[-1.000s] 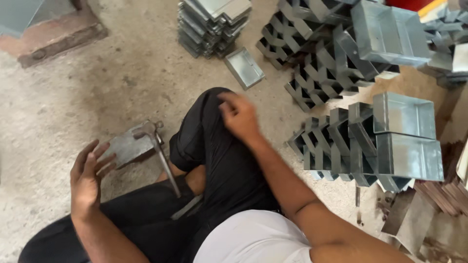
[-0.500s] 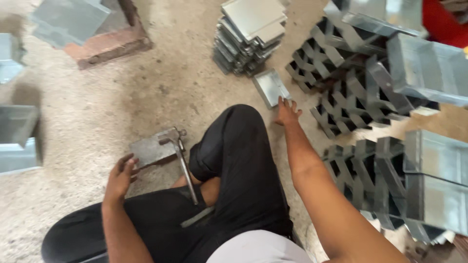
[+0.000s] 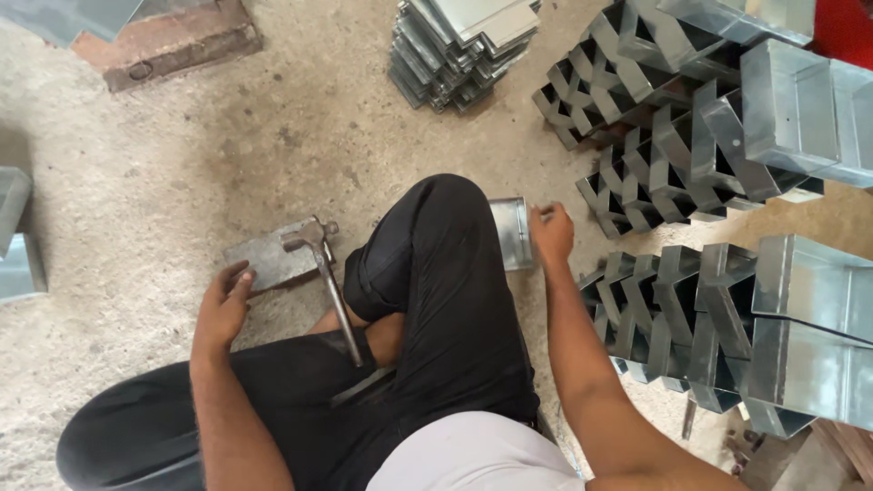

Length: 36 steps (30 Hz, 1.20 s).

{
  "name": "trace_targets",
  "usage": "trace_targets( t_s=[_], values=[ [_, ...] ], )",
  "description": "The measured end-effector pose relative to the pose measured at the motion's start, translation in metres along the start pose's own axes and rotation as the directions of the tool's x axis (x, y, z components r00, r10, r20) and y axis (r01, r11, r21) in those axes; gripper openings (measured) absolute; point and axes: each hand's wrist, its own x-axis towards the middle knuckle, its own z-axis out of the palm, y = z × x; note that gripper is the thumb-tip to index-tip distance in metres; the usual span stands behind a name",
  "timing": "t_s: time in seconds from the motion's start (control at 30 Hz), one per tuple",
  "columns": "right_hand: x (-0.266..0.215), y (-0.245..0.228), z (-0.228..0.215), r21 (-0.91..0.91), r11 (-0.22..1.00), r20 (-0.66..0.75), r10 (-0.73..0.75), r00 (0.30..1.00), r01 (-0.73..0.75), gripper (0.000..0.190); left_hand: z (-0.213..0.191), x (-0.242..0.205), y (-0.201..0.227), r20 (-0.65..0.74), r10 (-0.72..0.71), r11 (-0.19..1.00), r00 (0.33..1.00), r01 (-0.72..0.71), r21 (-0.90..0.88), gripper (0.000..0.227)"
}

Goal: The person sits on the floor and uses a hammer to strike a small metal box placed on a metal block. They repeatedly hit the box, adjust its position, and then place the finished piece onto a nearby stack of similar metal boxes.

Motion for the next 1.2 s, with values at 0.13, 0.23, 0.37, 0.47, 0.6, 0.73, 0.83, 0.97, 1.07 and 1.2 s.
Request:
trace_targets(
  t_s=[0.13,0.23,0.37,0.47,0.6,0.73,0.83,0.97,1.07,1.2],
  values=[
    [-0.033,0.036,0.009,0.008,0.999,0.332,-0.034,0.943,0.033,0.056,-0.002,-0.005,-0.007,-0.041,0.127,0.981,0.991,-0.119,0.155,0.044],
    [-0.012,0.031,0.02,-0.025,1.0,0.368,-0.008,0.93,0.019,0.043,0.002,-0.002,-0.004,-0.043,0.192,0.965,0.98,-0.181,0.191,0.043],
    [0.053,-0.028,0.019,-0.259,0.956,0.28,-0.059,0.958,0.135,0.027,0.001,-0.006,-0.004,-0.065,0.207,0.969,0.976,-0.195,0.149,0.042],
    [0.099,-0.103,-0.01,-0.273,0.881,0.223,-0.333,0.916,0.386,0.019,-0.001,-0.008,-0.006,-0.105,0.214,0.969,0.971,-0.197,0.152,0.042],
    [0.102,-0.212,-0.085,-0.268,0.641,0.06,-0.734,0.677,0.719,0.019,0.0,-0.003,-0.01,-0.139,0.23,0.965,0.963,-0.207,0.163,0.042],
    [0.035,-0.299,-0.135,-0.02,0.52,-0.005,-0.854,0.52,0.854,0.018,0.014,0.007,0.003,-0.033,0.231,0.972,0.972,-0.229,0.057,0.047],
    [-0.031,-0.339,-0.121,0.216,0.4,-0.01,-0.911,0.411,0.891,0.02,0.019,0.005,0.016,0.081,0.329,0.938,0.941,-0.315,-0.145,0.058],
    [-0.12,-0.368,-0.046,0.361,0.451,0.225,-0.892,0.393,0.816,0.016,0.014,0.001,0.012,0.136,0.069,0.694,0.988,0.05,-0.718,0.069],
    [-0.184,-0.362,0.017,0.508,0.544,0.465,-0.826,0.319,0.668,0.015,0.007,0.006,-0.006,-0.096,0.141,0.681,0.985,-0.167,-0.713,0.066],
    [-0.215,-0.321,0.071,0.733,0.662,0.55,-0.711,0.439,0.155,0.025,-0.003,0.031,-0.031,-0.588,0.066,0.995,0.806,-0.099,-0.024,0.064]
  ],
)
